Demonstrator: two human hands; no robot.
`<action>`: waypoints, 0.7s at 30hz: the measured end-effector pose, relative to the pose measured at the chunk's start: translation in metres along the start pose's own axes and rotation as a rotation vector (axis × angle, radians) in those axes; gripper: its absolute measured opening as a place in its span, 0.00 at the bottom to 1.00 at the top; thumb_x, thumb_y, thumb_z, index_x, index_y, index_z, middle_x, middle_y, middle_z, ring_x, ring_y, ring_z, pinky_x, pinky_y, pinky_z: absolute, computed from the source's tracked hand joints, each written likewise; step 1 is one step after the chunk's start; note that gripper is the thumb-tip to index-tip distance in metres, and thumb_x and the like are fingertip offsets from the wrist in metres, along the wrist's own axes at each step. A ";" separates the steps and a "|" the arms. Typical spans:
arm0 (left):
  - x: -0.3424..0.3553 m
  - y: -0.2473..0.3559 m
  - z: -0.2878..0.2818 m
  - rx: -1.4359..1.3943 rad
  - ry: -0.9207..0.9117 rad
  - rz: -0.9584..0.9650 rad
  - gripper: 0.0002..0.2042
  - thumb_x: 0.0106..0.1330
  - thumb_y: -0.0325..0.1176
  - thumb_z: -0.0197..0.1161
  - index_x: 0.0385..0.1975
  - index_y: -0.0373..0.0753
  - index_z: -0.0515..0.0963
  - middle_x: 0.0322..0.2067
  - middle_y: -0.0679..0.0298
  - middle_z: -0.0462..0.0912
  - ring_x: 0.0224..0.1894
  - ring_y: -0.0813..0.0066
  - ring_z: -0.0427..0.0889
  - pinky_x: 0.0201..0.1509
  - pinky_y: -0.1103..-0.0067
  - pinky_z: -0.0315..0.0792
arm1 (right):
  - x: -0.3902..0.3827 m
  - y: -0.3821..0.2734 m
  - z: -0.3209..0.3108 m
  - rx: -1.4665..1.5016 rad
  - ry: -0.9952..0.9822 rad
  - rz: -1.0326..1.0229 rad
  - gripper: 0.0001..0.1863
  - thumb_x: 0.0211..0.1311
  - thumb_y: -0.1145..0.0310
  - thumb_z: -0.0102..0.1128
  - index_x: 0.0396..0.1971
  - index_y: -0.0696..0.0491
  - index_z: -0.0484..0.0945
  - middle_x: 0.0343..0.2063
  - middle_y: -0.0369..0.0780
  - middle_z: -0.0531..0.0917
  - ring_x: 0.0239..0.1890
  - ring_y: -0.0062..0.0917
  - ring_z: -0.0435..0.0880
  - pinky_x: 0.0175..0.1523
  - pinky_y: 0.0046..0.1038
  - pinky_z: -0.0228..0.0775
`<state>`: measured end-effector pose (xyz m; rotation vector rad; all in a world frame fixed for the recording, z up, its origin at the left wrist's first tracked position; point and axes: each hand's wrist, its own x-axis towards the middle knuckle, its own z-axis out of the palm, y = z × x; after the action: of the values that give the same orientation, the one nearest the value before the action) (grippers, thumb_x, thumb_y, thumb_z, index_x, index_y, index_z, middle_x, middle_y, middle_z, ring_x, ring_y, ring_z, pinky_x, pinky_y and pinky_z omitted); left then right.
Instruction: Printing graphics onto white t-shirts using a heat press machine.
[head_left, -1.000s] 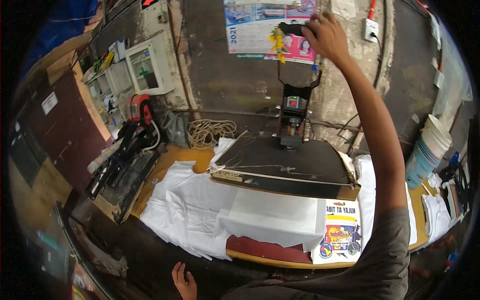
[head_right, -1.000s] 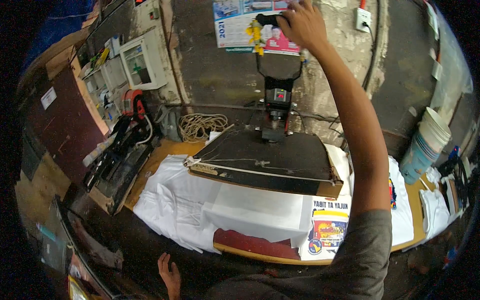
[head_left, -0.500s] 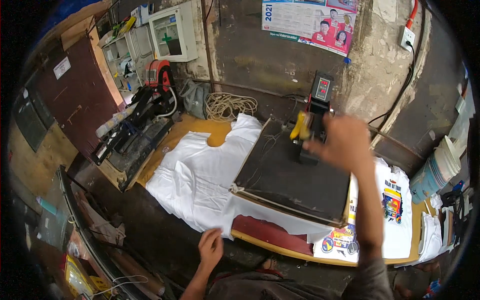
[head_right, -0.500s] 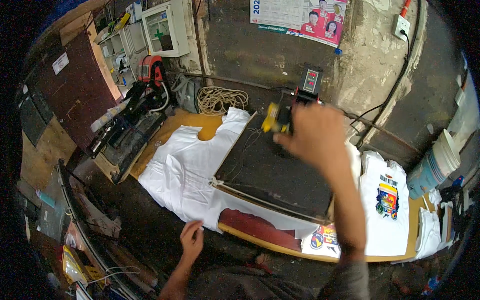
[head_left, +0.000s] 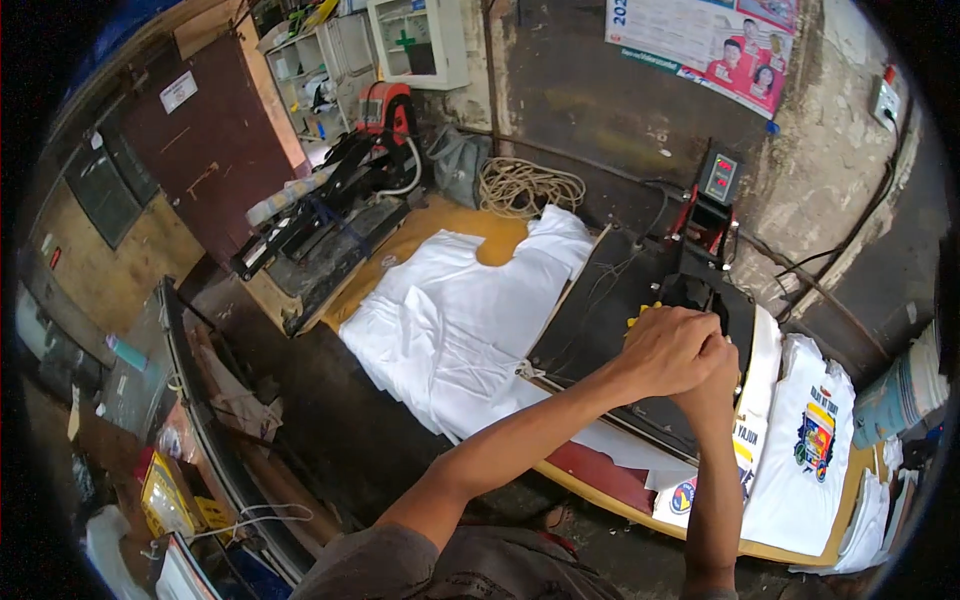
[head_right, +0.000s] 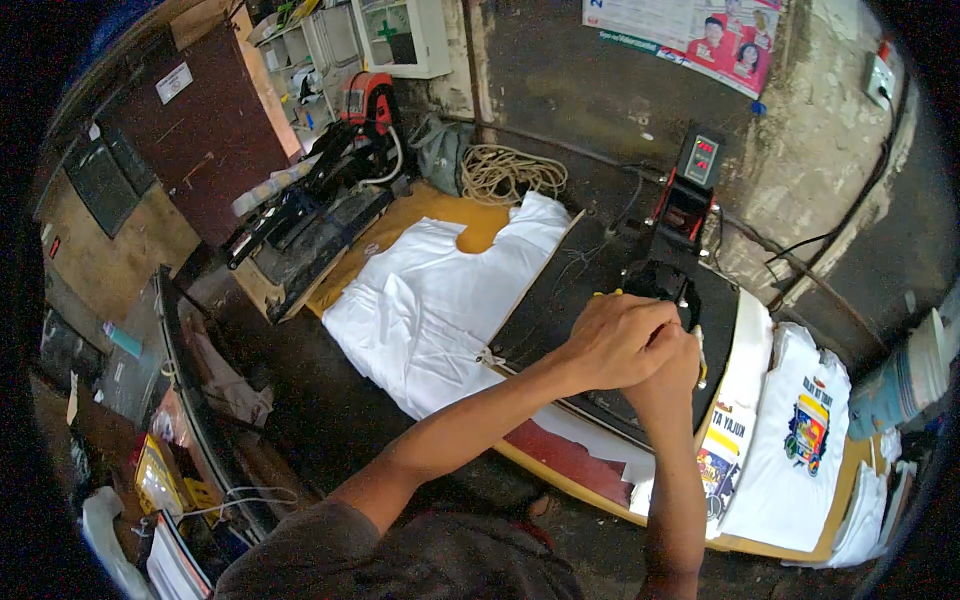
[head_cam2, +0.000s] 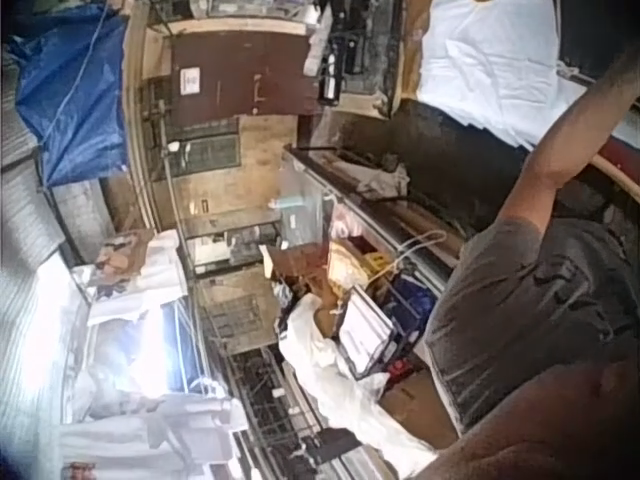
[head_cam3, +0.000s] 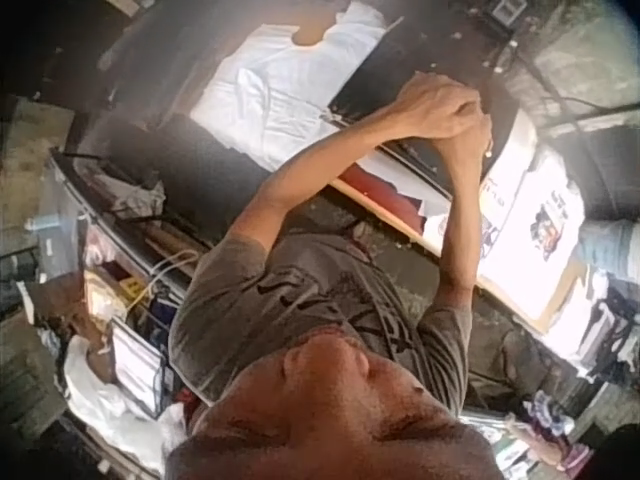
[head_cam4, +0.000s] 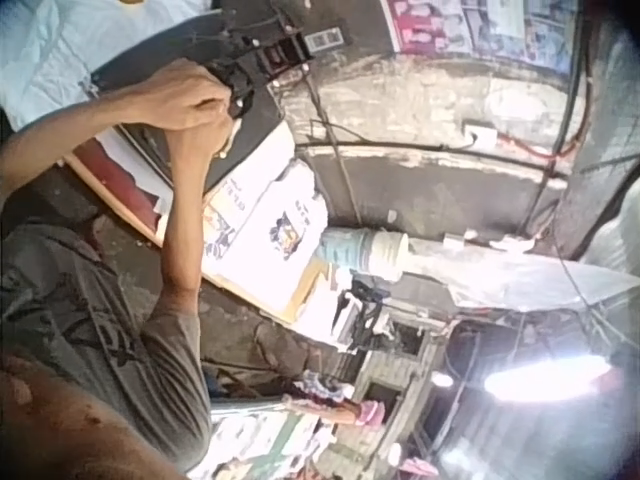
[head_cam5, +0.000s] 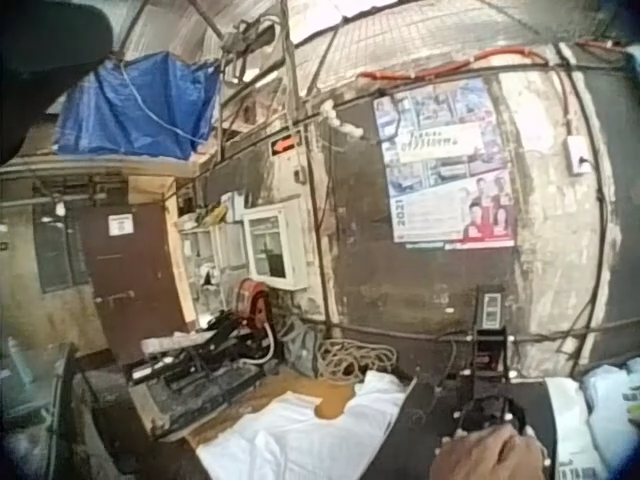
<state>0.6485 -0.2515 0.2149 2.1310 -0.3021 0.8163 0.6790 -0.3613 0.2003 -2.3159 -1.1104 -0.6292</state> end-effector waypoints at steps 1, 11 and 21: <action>0.001 0.000 0.001 0.018 0.008 -0.026 0.09 0.55 0.36 0.56 0.20 0.36 0.74 0.21 0.53 0.79 0.26 0.52 0.80 0.31 0.64 0.72 | 0.001 0.000 0.000 0.012 0.015 -0.003 0.10 0.43 0.65 0.65 0.24 0.54 0.76 0.23 0.43 0.79 0.27 0.41 0.79 0.30 0.39 0.69; -0.014 -0.007 0.001 0.085 -0.106 -0.080 0.07 0.54 0.35 0.58 0.27 0.39 0.75 0.25 0.58 0.81 0.27 0.59 0.81 0.32 0.69 0.72 | -0.005 -0.006 -0.001 0.247 -0.109 0.153 0.13 0.42 0.67 0.65 0.21 0.60 0.73 0.16 0.47 0.78 0.22 0.45 0.78 0.27 0.38 0.67; -0.049 -0.023 0.008 -0.008 0.030 0.055 0.11 0.60 0.31 0.56 0.38 0.33 0.77 0.41 0.54 0.80 0.46 0.58 0.79 0.50 0.67 0.71 | -0.028 0.006 0.036 -0.010 -0.135 -0.022 0.09 0.44 0.65 0.61 0.23 0.54 0.77 0.20 0.41 0.79 0.22 0.37 0.80 0.25 0.35 0.70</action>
<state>0.6260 -0.2459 0.1653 2.1093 -0.3494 0.8762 0.6747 -0.3587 0.1541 -2.3871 -1.1977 -0.4933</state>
